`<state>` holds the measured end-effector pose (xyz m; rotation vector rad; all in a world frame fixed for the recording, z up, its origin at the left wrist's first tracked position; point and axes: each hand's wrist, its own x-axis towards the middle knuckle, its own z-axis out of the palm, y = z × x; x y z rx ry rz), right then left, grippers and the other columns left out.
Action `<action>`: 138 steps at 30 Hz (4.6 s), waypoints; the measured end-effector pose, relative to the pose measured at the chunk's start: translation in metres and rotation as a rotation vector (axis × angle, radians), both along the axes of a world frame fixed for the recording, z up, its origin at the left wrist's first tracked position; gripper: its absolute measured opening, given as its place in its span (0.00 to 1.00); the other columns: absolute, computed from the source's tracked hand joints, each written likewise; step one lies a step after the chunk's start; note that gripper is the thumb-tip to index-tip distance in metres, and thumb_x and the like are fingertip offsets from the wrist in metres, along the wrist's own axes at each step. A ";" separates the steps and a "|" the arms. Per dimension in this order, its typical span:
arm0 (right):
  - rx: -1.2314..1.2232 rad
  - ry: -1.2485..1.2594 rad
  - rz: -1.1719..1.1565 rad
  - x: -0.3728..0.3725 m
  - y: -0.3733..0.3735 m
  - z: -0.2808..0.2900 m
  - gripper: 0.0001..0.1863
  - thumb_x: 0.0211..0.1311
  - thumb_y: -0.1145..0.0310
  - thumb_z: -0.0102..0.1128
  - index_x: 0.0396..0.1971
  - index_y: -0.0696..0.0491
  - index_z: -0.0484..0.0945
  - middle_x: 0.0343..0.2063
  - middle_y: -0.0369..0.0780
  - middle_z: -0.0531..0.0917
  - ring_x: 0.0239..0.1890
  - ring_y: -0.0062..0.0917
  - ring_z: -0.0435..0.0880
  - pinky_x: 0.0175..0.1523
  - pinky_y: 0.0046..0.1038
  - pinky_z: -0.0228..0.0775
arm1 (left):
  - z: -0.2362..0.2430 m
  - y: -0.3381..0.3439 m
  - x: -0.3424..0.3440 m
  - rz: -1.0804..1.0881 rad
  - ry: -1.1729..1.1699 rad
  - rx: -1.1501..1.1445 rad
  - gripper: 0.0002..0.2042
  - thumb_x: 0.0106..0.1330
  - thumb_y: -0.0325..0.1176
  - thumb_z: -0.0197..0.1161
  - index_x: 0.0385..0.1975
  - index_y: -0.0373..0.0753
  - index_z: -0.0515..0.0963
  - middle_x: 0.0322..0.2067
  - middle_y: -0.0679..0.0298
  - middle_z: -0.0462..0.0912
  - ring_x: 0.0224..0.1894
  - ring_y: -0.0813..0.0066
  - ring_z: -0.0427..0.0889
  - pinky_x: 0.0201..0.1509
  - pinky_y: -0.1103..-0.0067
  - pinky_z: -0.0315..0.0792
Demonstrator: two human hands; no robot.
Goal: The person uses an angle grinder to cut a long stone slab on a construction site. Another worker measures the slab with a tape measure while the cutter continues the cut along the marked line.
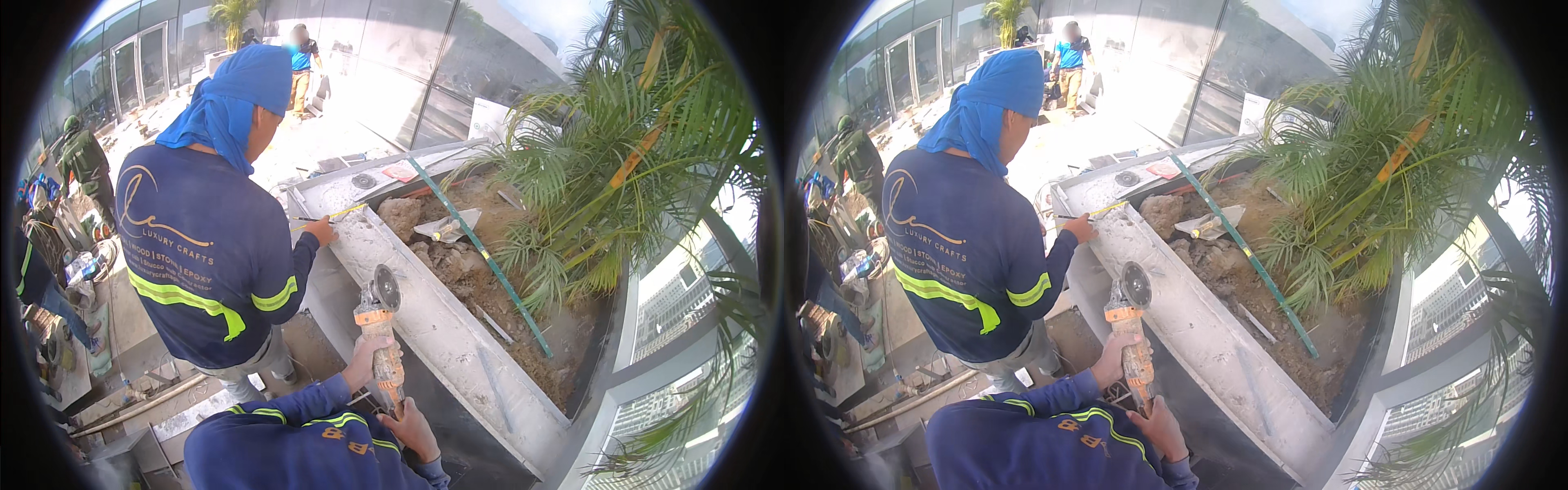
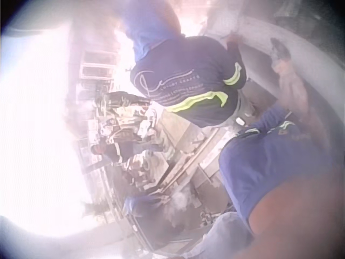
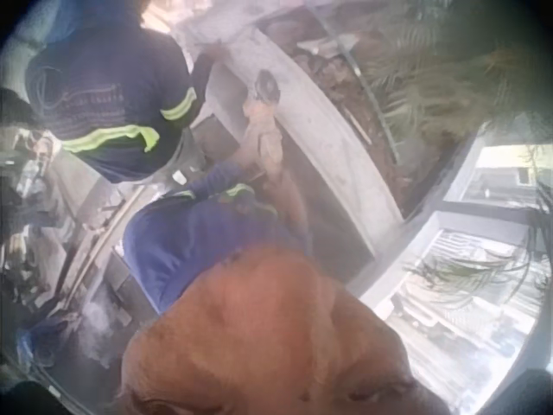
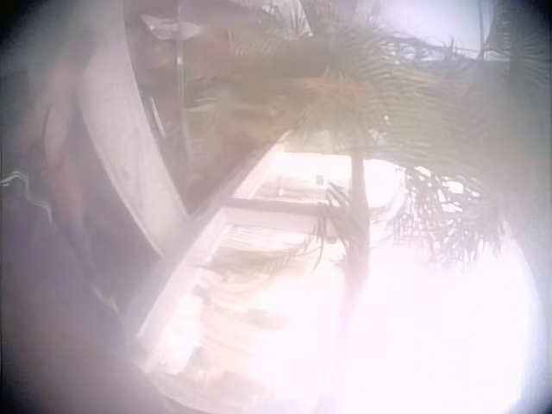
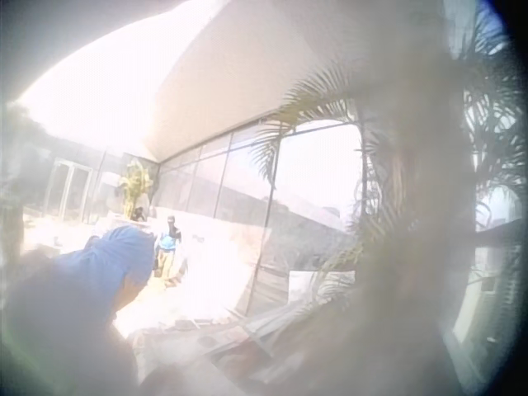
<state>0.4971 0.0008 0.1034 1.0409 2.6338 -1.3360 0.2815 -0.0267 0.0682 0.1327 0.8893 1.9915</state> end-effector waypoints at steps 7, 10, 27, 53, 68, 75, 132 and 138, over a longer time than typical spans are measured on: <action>0.145 -0.026 -0.124 -0.008 -0.003 -0.010 0.37 0.56 0.49 0.72 0.53 0.59 0.65 0.37 0.57 0.85 0.42 0.57 0.84 0.46 0.51 0.76 | 0.010 0.011 0.004 -0.045 -0.026 0.012 0.16 0.59 0.32 0.68 0.45 0.36 0.74 0.33 0.56 0.82 0.35 0.59 0.87 0.38 0.62 0.84; 0.159 -0.030 -0.168 -0.015 -0.007 0.004 0.39 0.54 0.50 0.73 0.57 0.58 0.64 0.37 0.57 0.86 0.42 0.56 0.85 0.47 0.50 0.76 | 0.013 0.011 0.005 -0.043 -0.057 0.013 0.16 0.60 0.31 0.67 0.46 0.36 0.74 0.34 0.57 0.82 0.36 0.59 0.87 0.40 0.61 0.84; 0.250 -0.216 -0.261 -0.022 -0.026 -0.033 0.41 0.52 0.44 0.70 0.59 0.54 0.65 0.35 0.57 0.86 0.39 0.55 0.87 0.46 0.50 0.78 | 0.001 -0.013 0.008 -0.137 -0.073 0.051 0.17 0.61 0.31 0.69 0.48 0.35 0.74 0.40 0.54 0.84 0.44 0.59 0.87 0.48 0.60 0.83; 0.265 -0.109 -0.229 -0.012 -0.025 -0.043 0.39 0.55 0.49 0.69 0.61 0.54 0.65 0.32 0.58 0.86 0.37 0.57 0.85 0.44 0.53 0.77 | -0.023 -0.009 0.016 -0.140 -0.105 -0.021 0.19 0.60 0.31 0.71 0.49 0.38 0.74 0.38 0.58 0.83 0.43 0.61 0.87 0.46 0.64 0.83; 0.245 -0.215 -0.207 -0.020 -0.017 -0.041 0.41 0.54 0.47 0.68 0.63 0.53 0.63 0.35 0.57 0.86 0.39 0.56 0.86 0.47 0.52 0.77 | -0.022 -0.008 0.010 -0.117 -0.166 -0.039 0.18 0.60 0.32 0.70 0.48 0.38 0.74 0.39 0.57 0.83 0.45 0.61 0.86 0.47 0.62 0.83; 0.198 -0.195 -0.188 -0.016 -0.009 -0.043 0.39 0.55 0.48 0.66 0.61 0.54 0.63 0.33 0.57 0.86 0.37 0.55 0.86 0.44 0.52 0.77 | -0.027 -0.002 0.013 -0.124 -0.126 0.005 0.18 0.61 0.31 0.68 0.49 0.34 0.72 0.39 0.55 0.82 0.44 0.58 0.85 0.47 0.59 0.83; 0.400 -0.098 0.271 -0.347 0.073 -0.075 0.23 0.54 0.58 0.68 0.42 0.56 0.70 0.31 0.56 0.86 0.37 0.53 0.87 0.42 0.50 0.80 | -0.082 0.021 -0.282 0.427 -0.239 0.016 0.17 0.59 0.38 0.67 0.42 0.32 0.77 0.42 0.52 0.85 0.45 0.57 0.84 0.50 0.59 0.81; 0.416 -0.091 0.254 -0.353 0.073 -0.079 0.24 0.53 0.57 0.69 0.41 0.55 0.69 0.30 0.56 0.86 0.35 0.53 0.87 0.42 0.50 0.80 | -0.084 0.022 -0.290 0.400 -0.265 0.008 0.18 0.59 0.36 0.67 0.46 0.32 0.76 0.42 0.53 0.85 0.46 0.58 0.84 0.51 0.59 0.81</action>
